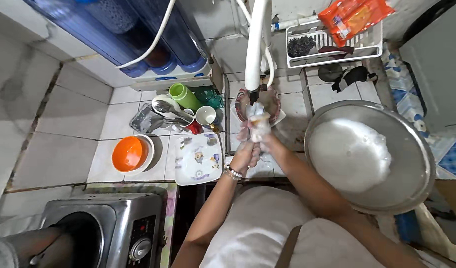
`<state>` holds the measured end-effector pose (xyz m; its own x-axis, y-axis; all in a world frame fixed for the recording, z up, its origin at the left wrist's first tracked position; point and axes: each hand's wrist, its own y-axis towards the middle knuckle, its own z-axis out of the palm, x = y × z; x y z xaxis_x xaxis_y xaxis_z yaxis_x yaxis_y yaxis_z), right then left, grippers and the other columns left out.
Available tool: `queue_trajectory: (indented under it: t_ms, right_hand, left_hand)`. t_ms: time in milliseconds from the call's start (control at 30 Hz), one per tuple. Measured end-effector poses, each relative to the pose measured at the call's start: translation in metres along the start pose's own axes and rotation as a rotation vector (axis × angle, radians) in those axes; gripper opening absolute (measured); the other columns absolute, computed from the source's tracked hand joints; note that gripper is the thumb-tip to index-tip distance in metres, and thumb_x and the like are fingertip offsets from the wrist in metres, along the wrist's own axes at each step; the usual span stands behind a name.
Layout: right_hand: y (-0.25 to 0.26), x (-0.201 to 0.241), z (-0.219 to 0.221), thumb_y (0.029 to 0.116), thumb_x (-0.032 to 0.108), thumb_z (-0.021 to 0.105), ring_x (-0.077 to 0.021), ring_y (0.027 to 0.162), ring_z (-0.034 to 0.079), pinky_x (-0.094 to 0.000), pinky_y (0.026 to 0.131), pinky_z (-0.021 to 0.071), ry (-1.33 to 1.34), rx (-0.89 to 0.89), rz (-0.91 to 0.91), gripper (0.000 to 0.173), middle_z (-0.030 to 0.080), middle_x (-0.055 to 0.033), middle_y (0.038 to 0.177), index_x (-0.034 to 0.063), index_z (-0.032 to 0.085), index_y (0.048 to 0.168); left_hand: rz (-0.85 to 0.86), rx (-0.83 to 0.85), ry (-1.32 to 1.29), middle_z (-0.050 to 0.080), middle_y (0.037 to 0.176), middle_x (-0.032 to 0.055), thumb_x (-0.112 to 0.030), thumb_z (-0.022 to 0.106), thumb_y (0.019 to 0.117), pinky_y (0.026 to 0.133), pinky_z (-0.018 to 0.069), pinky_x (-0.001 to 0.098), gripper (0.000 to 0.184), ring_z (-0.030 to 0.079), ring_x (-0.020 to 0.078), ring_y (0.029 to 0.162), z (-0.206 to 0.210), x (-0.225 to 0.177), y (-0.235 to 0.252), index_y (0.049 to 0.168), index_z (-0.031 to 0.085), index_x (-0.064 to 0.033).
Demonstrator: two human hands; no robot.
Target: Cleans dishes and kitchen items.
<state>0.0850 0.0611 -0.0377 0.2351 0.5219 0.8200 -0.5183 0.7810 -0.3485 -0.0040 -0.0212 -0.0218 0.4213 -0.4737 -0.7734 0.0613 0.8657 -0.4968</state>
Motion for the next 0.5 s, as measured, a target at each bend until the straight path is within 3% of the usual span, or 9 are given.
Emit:
queue_trajectory:
  t_ms: [67,133,200,233,300,367,433,467,500]
  right_hand:
    - [-0.01,0.01,0.008,0.1053,0.006,0.05,-0.0078,0.071,0.062,-0.0254,0.068,0.056,-0.029,-0.009,0.027,0.011,0.063,-0.0021,0.083,0.0009,0.058,0.112]
    - [-0.017,0.016,0.014,0.105,0.004,0.052,-0.0086,0.082,0.06,-0.0263,0.075,0.0537,-0.141,-0.108,0.081,0.021,0.062,-0.007,0.096,-0.0027,0.057,0.125]
    - [-0.011,0.013,0.014,0.105,0.005,0.052,-0.0125,0.094,0.061,-0.0302,0.084,0.054,-0.244,-0.138,0.076,0.03,0.063,-0.0128,0.11,-0.0041,0.054,0.134]
    - [-0.01,0.014,0.015,0.1052,0.006,0.052,-0.0135,0.096,0.061,-0.0311,0.086,0.0538,-0.29,-0.126,0.058,0.031,0.063,-0.014,0.111,-0.0044,0.053,0.135]
    - [-0.01,0.019,0.019,0.1026,0.004,0.057,-0.0144,0.091,0.062,-0.0316,0.085,0.0538,-0.428,-0.022,-0.002,0.029,0.064,-0.0152,0.105,-0.0068,0.056,0.13]
    - [-0.007,0.018,0.021,0.0959,0.002,0.066,-0.0094,0.08,0.061,-0.0272,0.078,0.0546,-0.563,0.169,-0.111,0.024,0.065,-0.0101,0.092,-0.0065,0.061,0.117]
    - [-0.006,0.016,0.028,0.0941,0.005,0.069,-0.0049,0.075,0.06,-0.023,0.074,0.0535,-0.687,0.354,-0.118,0.021,0.064,-0.0056,0.086,-0.0033,0.063,0.112]
    - [-0.005,0.015,0.033,0.0956,0.008,0.068,-0.0063,0.08,0.06,-0.0247,0.079,0.053,-0.756,0.417,-0.071,0.024,0.065,-0.0074,0.091,-0.0042,0.063,0.116]
    - [-0.004,0.016,0.039,0.0965,0.009,0.067,-0.0076,0.084,0.06,-0.0261,0.082,0.0524,-0.803,0.446,-0.037,0.027,0.064,-0.0089,0.095,-0.0048,0.061,0.119]
  left_hand:
    - [0.019,0.072,-0.072,0.043,0.052,-0.0101,-0.019,0.015,0.1117,0.038,0.0326,0.0127,0.047,0.037,-0.0017,0.039,-0.006,0.006,0.003,0.077,0.046,-0.0159]
    - [0.039,0.095,-0.062,0.044,0.055,-0.0105,-0.014,0.017,0.1091,0.042,0.0345,0.0147,0.044,0.039,-0.0007,0.043,-0.013,0.01,0.002,0.077,0.047,-0.0159]
    - [0.123,0.062,0.204,0.053,0.063,-0.0059,-0.007,0.035,0.105,0.053,0.0471,0.0181,0.026,0.051,0.0023,0.052,-0.025,0.004,-0.001,0.09,0.055,-0.0069]
    - [0.168,0.024,0.42,0.061,0.076,-0.001,-0.006,0.048,0.1026,0.066,0.054,0.0206,0.015,0.06,0.0038,0.066,-0.032,-0.004,-0.007,0.104,0.061,0.001]
    - [0.273,-0.068,0.697,0.069,0.111,0.0125,-0.013,0.064,0.0976,0.092,0.0549,0.0293,0.035,0.067,0.0114,0.1,-0.047,-0.023,-0.022,0.125,0.061,0.0073]
    - [0.391,-0.152,0.683,0.06,0.136,0.0194,-0.017,0.065,0.0952,0.104,0.0511,0.0365,0.055,0.061,0.0207,0.123,-0.06,-0.042,-0.031,0.143,0.049,0.0059]
    - [0.446,-0.215,0.673,0.057,0.144,0.0142,-0.028,0.057,0.0972,0.104,0.0499,0.0373,0.06,0.059,0.0179,0.125,-0.064,-0.054,-0.034,0.15,0.045,-0.001]
    - [0.432,-0.27,0.646,0.062,0.136,0.01,-0.029,0.054,0.0992,0.097,0.0522,0.035,0.053,0.062,0.0136,0.115,-0.062,-0.056,-0.034,0.145,0.051,-0.0027]
    - [0.423,-0.348,0.572,0.067,0.115,0.0062,-0.021,0.052,0.1018,0.087,0.0531,0.0295,0.038,0.063,0.008,0.097,-0.055,-0.055,-0.034,0.133,0.059,0.0001]
